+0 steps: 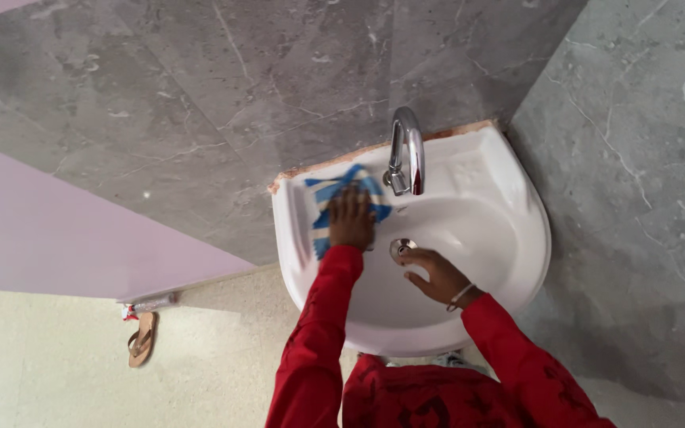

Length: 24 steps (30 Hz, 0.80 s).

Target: The person wipes the interior and rim of a white wall-mounted sink using a blue and white striped cloth. The person repeatedly scrubs the basin, faucet, and drain area, occasionally wringing the cloth.

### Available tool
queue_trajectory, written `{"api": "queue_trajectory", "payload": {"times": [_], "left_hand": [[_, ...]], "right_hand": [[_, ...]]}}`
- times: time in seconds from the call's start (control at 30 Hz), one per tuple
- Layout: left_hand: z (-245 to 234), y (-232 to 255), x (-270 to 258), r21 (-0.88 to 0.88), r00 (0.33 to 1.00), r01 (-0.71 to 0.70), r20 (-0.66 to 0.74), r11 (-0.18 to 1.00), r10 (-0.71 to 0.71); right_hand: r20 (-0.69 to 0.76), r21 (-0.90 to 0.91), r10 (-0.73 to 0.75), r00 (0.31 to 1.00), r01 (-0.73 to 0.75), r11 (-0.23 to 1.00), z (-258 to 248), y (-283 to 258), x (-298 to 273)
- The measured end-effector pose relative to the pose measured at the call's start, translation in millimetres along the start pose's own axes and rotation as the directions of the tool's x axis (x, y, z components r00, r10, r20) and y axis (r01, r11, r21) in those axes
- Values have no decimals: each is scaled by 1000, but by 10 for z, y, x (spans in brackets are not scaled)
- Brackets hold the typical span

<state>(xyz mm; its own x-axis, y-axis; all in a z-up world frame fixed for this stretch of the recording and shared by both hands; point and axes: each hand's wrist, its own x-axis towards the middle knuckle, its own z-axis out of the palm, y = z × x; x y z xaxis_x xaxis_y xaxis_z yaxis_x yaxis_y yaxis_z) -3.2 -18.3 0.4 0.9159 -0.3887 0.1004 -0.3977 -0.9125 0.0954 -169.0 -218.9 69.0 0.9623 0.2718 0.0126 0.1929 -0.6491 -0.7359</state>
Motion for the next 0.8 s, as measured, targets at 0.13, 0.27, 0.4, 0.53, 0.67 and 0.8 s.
{"api": "queue_trajectory", "payload": {"times": [0.13, 0.27, 0.4, 0.53, 0.67, 0.8], "left_hand": [[63, 178, 50, 65, 980, -160, -111, 985, 167], [116, -91, -20, 21, 985, -100, -137, 995, 102], [60, -403, -257, -103, 984, 59, -161, 993, -75], [-69, -471, -438, 0, 995, 59, -83, 998, -59], [-218, -422, -414, -4, 996, 43, -72, 999, -43], [-303, -429, -273, -32, 992, 111, 66, 993, -109]], "right_hand": [[-124, -28, -77, 989, 74, 997, 53, -76, 299], [-107, -159, -88, 990, 71, 985, 216, -164, 702], [-109, -307, -154, 982, 114, 945, 354, -157, 1048], [-80, -483, -258, 963, 189, 855, 456, -228, 1286], [85, -538, -205, 975, 218, 814, 421, -395, 1551], [233, -607, -175, 956, 284, 743, 351, -442, 1807]]}}
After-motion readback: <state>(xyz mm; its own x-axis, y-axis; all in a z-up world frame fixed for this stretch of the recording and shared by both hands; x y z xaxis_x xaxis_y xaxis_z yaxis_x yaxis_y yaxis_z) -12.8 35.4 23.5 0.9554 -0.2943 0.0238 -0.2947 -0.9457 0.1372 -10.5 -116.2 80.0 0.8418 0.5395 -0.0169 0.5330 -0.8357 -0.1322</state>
